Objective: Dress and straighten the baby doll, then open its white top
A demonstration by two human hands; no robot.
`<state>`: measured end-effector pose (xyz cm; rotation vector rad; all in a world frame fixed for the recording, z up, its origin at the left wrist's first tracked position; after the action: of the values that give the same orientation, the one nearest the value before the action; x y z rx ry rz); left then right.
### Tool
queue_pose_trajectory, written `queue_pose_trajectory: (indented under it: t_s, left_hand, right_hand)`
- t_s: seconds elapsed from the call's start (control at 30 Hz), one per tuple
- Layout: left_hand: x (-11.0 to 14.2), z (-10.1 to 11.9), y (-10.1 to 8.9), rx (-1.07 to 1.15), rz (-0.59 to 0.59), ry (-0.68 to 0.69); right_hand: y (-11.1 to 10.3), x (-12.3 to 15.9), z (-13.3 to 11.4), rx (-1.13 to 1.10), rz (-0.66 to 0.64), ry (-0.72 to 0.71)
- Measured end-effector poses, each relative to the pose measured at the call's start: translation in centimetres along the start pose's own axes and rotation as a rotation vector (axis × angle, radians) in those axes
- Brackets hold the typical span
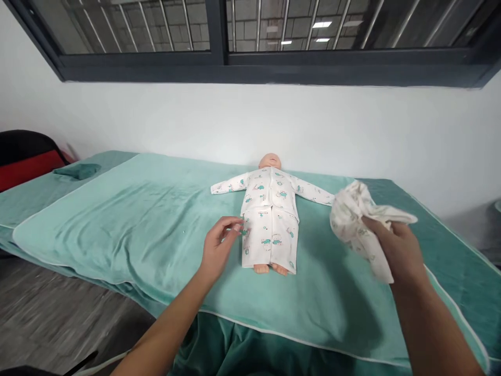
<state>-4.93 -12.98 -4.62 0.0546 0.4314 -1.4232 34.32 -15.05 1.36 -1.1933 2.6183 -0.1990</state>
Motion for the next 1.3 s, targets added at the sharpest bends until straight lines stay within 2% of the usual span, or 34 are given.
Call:
queue_pose_trajectory:
  t_s: [0.07, 0.13, 0.2, 0.23, 0.27, 0.33, 0.4, 0.5, 0.57, 0.63, 0.7, 0.77, 0.87, 1.03, 1.3]
  left_hand:
    - [-1.4, -1.5, 0.4, -0.056, 0.046, -0.027]
    - [-3.2, -2.2, 1.2, -0.122, 0.078, -0.010]
    - [-5.5, -2.2, 2.5, -0.184, 0.093, 0.047]
    - [-6.8, -2.0, 3.3, -0.209, 0.097, 0.078]
    - [-8.3, -1.7, 4.1, -0.231, 0.096, 0.104]
    - [-11.5, -1.0, 5.9, -0.269, 0.083, 0.134]
    - [-14.9, -0.3, 7.9, -0.332, 0.033, 0.149]
    - [-19.4, 0.5, 10.8, -0.428, -0.094, 0.178]
    - [-21.5, 0.5, 12.3, -0.452, -0.159, 0.204]
    - [-22.8, 0.0, 13.2, -0.483, -0.189, 0.228]
    - [-23.1, -0.6, 13.7, -0.554, -0.193, 0.254]
    - [-22.9, -1.1, 13.9, -0.635, -0.182, 0.281]
    - [-22.4, -1.4, 14.0, -0.684, -0.176, 0.295]
    - [-22.1, -1.2, 13.7, -0.653, -0.207, 0.275]
    - [-22.0, -1.2, 13.4, -0.626, -0.192, 0.220]
  right_hand:
    - [-0.5, -1.2, 3.1, 0.082, -0.030, 0.016]
    - [-1.0, -1.3, 4.1, 0.133, 0.068, -0.103]
    - [-1.1, 0.1, 2.6, 0.176, 0.265, -0.391]
    - [-0.6, 1.2, 1.4, 0.181, 0.311, -0.549]
    - [0.4, 2.2, 0.1, 0.164, 0.298, -0.679]
    - [3.5, 3.2, -2.0, 0.109, 0.177, -0.794]
    - [7.9, 2.7, -3.3, 0.012, -0.002, -0.784]
    - [15.9, -0.6, -3.9, -0.110, -0.222, -0.592]
    - [20.9, -3.6, -3.7, -0.138, -0.330, -0.457]
    - [24.7, -6.2, -3.2, -0.129, -0.411, -0.348]
    - [26.9, -8.0, -2.7, -0.131, -0.474, -0.298]
    - [27.6, -8.9, -2.2, -0.168, -0.511, -0.290]
    - [27.2, -9.1, -1.5, -0.228, -0.517, -0.274]
    - [27.0, -8.6, -1.4, -0.224, -0.511, -0.264]
    - [27.1, -8.4, -1.5, -0.220, -0.489, -0.242]
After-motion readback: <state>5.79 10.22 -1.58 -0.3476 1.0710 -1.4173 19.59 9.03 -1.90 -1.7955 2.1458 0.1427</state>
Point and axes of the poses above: each hand's wrist, its own x-axis away from the middle knuckle, its own y-axis out of the palm, z = x × y, the point moved 5 cm from there along -x, towards the middle knuckle, and after that the axes turned 15 degrees about -x, right-handed, at the moved point
